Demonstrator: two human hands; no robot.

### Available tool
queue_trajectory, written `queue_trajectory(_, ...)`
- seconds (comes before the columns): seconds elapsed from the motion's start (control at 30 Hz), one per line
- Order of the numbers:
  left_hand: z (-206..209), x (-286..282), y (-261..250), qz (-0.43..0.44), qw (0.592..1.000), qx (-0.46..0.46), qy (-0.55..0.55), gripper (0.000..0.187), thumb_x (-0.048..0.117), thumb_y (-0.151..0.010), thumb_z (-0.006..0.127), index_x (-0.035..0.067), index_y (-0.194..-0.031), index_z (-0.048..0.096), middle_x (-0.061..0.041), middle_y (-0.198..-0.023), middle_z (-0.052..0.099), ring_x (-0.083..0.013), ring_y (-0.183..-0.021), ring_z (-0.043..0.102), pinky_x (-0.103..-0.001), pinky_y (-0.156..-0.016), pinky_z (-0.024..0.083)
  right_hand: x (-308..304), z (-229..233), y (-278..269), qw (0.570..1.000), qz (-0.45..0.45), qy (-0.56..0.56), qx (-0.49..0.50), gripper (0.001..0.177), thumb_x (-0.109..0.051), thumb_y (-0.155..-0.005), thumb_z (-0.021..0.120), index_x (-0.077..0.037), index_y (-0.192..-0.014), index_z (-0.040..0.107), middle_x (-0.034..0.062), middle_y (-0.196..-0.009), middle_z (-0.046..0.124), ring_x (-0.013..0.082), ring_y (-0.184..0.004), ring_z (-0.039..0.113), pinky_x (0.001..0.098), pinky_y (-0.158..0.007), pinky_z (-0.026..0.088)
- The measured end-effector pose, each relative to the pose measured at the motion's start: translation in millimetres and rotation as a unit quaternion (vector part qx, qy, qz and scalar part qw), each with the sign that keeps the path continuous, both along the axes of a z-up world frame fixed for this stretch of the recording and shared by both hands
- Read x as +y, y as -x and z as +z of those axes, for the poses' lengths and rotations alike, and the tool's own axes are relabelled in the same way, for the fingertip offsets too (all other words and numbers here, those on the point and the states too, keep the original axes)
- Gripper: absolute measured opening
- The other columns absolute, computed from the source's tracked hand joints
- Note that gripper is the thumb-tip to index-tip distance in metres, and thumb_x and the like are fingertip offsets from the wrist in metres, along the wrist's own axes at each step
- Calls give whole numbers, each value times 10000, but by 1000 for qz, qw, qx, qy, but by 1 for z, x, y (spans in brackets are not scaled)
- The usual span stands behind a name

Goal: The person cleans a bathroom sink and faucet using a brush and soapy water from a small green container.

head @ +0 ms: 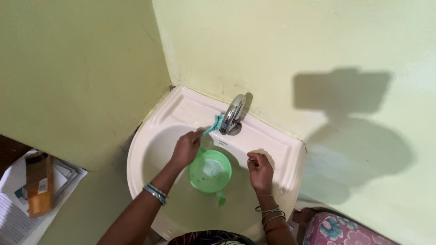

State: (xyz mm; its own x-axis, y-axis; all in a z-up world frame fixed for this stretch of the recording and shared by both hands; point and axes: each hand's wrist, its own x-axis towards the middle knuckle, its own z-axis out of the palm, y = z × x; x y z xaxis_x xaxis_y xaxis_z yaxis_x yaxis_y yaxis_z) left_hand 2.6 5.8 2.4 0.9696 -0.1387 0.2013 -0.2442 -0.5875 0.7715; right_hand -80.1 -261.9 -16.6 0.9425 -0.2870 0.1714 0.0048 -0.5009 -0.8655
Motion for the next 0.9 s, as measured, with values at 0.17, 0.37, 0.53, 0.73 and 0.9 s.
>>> queue_trajectory(0.17,3,-14,-42,-13,998,27,-59,387,69,-900,584,137,-1262,705,-195,-1048,710,-395,-958,685,-491,-847,534,0,0,1,1000,8,13,-9,187,-23,-883,677,-48,-1063,722,87,-950,690,202,-811,695,317,-770,563)
queue_trajectory(0.37,4,-22,-50,3,989,91,-115,395,98,-913,551,169,-1269,707,-218,-1044,724,-417,-950,696,-511,-858,543,-1,2,0,1000,14,15,-7,189,-32,-881,672,-55,-1063,719,90,-962,688,206,-816,700,321,-769,570)
queue_trajectory(0.53,-11,-20,-32,-3,993,65,-95,422,71,-887,545,153,-1272,700,-232,-1030,726,-424,-939,703,-512,-862,549,0,3,3,999,9,39,-3,171,-31,-888,668,-60,-1048,723,91,-960,691,214,-812,707,326,-759,567)
queue_trajectory(0.73,-10,-30,-4,28,993,91,-76,450,66,-885,546,174,-1297,692,-247,-1016,713,-439,-940,689,-516,-863,546,1,-1,2,999,8,42,-14,189,-29,-872,677,-62,-1053,720,88,-953,695,210,-795,710,320,-746,570)
queue_trajectory(0.9,-15,-38,24,54,993,92,-57,457,47,-898,537,162,-1316,681,-239,-1037,694,-450,-953,669,-532,-858,532,-1,-5,3,999,27,23,-17,184,-22,-886,670,-44,-1060,724,97,-956,695,204,-803,704,324,-756,571)
